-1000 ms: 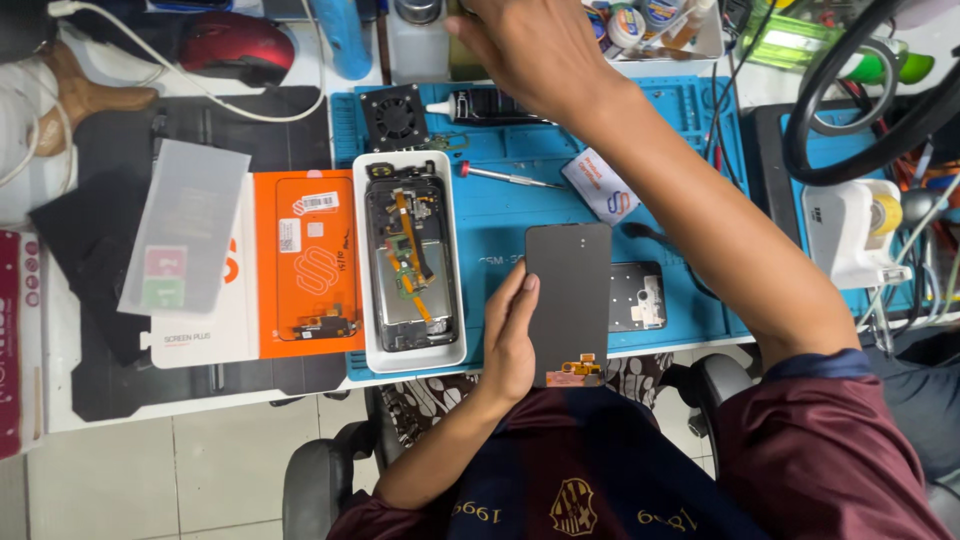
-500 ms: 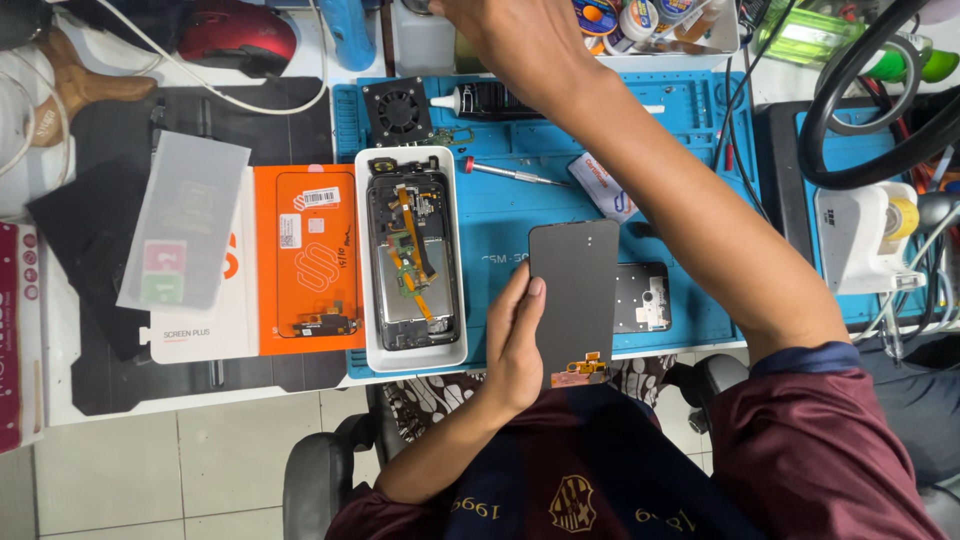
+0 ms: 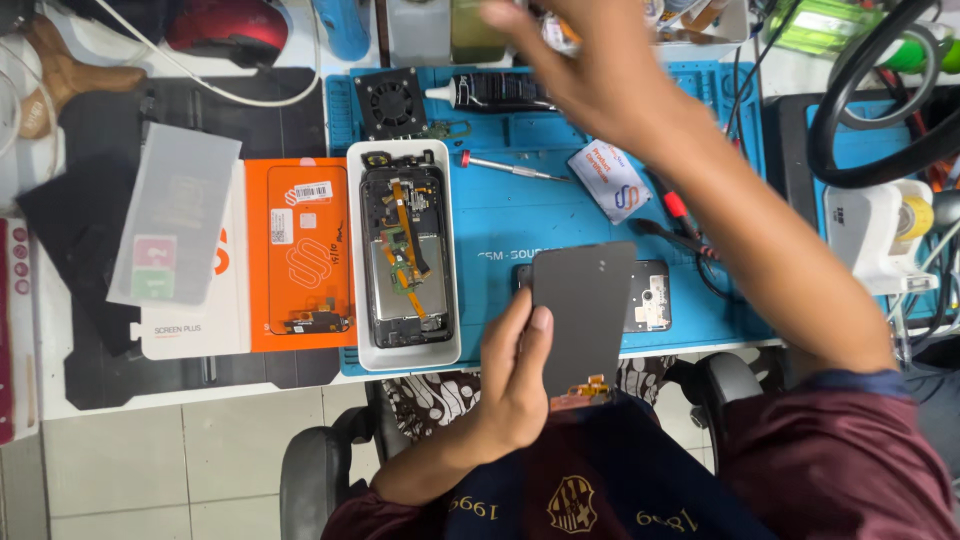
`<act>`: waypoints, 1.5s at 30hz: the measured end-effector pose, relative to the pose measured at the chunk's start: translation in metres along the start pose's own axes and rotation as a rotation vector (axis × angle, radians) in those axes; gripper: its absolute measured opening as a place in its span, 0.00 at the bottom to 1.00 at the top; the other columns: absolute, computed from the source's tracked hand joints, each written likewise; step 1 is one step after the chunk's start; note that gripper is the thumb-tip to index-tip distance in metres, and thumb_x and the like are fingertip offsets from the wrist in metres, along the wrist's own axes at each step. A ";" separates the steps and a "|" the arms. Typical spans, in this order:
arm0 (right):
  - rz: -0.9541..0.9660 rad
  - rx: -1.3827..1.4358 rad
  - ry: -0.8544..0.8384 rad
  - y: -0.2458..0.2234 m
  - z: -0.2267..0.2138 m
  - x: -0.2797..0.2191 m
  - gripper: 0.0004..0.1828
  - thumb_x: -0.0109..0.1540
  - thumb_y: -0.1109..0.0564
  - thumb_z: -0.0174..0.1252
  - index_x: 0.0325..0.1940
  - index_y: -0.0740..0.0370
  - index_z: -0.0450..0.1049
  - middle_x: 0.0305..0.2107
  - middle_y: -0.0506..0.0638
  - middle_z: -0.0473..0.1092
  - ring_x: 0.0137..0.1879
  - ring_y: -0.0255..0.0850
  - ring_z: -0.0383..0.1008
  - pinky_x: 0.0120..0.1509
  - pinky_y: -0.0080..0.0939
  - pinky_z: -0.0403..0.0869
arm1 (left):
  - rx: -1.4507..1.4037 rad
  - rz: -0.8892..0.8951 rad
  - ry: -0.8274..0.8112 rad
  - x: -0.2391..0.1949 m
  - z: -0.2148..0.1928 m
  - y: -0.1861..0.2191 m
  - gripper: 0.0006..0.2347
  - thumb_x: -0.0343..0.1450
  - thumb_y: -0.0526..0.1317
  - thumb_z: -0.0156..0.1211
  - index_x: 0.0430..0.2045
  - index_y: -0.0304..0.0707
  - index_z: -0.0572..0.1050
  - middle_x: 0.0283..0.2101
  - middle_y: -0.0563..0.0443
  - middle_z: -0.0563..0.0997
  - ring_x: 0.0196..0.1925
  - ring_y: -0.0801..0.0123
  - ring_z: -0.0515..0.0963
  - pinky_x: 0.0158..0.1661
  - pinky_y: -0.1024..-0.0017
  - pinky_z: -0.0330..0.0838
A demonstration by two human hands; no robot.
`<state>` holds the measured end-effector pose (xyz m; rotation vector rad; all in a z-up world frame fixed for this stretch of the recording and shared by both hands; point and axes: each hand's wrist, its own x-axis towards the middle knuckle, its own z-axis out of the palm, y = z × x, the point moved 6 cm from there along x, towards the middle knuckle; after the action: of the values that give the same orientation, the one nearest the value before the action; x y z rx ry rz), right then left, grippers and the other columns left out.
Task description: The person cleans the interior of a disassembled smartphone housing using a small brush and a toothbrush, then handles a separate black back cover. The person scrubs the inside surfaces and edges of the housing, rotates it to access different areas, and finally picks up and inspects the back cover.
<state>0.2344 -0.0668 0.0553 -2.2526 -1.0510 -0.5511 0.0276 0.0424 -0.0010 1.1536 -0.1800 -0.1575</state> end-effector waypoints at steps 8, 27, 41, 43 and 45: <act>-0.003 0.058 0.004 -0.085 -0.113 -0.102 0.32 0.74 0.31 0.40 0.56 0.59 0.75 0.53 0.66 0.64 0.51 0.57 0.74 0.53 0.49 0.75 | 0.110 -0.092 -0.065 -0.011 0.015 0.017 0.21 0.82 0.37 0.40 0.69 0.22 0.62 0.43 0.44 0.79 0.42 0.74 0.74 0.45 0.77 0.68; -0.304 -0.305 -0.095 -0.090 -0.131 -0.146 0.40 0.63 0.17 0.36 0.53 0.42 0.82 0.47 0.59 0.61 0.44 0.51 0.72 0.48 0.50 0.79 | 0.116 -0.052 -0.152 -0.006 0.057 0.000 0.19 0.83 0.34 0.41 0.67 0.16 0.62 0.59 0.29 0.80 0.58 0.58 0.83 0.59 0.71 0.76; -0.299 -0.324 -0.160 -0.097 -0.134 -0.138 0.37 0.64 0.20 0.37 0.53 0.41 0.82 0.45 0.57 0.60 0.45 0.49 0.71 0.45 0.49 0.80 | 0.124 -0.090 -0.075 -0.015 0.047 -0.002 0.19 0.82 0.35 0.44 0.65 0.16 0.65 0.54 0.31 0.82 0.54 0.60 0.84 0.56 0.71 0.77; -0.300 -0.331 -0.154 -0.094 -0.138 -0.145 0.37 0.63 0.20 0.38 0.51 0.41 0.82 0.45 0.58 0.60 0.43 0.49 0.72 0.43 0.48 0.80 | 0.132 -0.084 -0.052 -0.016 0.045 -0.002 0.18 0.82 0.35 0.45 0.64 0.16 0.66 0.53 0.31 0.83 0.53 0.62 0.85 0.55 0.71 0.78; -0.327 -0.350 -0.122 -0.093 -0.141 -0.151 0.37 0.64 0.20 0.40 0.50 0.42 0.83 0.45 0.59 0.60 0.40 0.49 0.73 0.41 0.46 0.80 | 0.129 -0.077 -0.066 -0.016 0.045 -0.002 0.18 0.82 0.36 0.44 0.65 0.16 0.66 0.53 0.31 0.83 0.54 0.61 0.85 0.56 0.71 0.77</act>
<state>0.0530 -0.1938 0.1029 -2.4501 -1.4988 -0.7938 0.0018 0.0052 0.0137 1.2852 -0.2068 -0.2552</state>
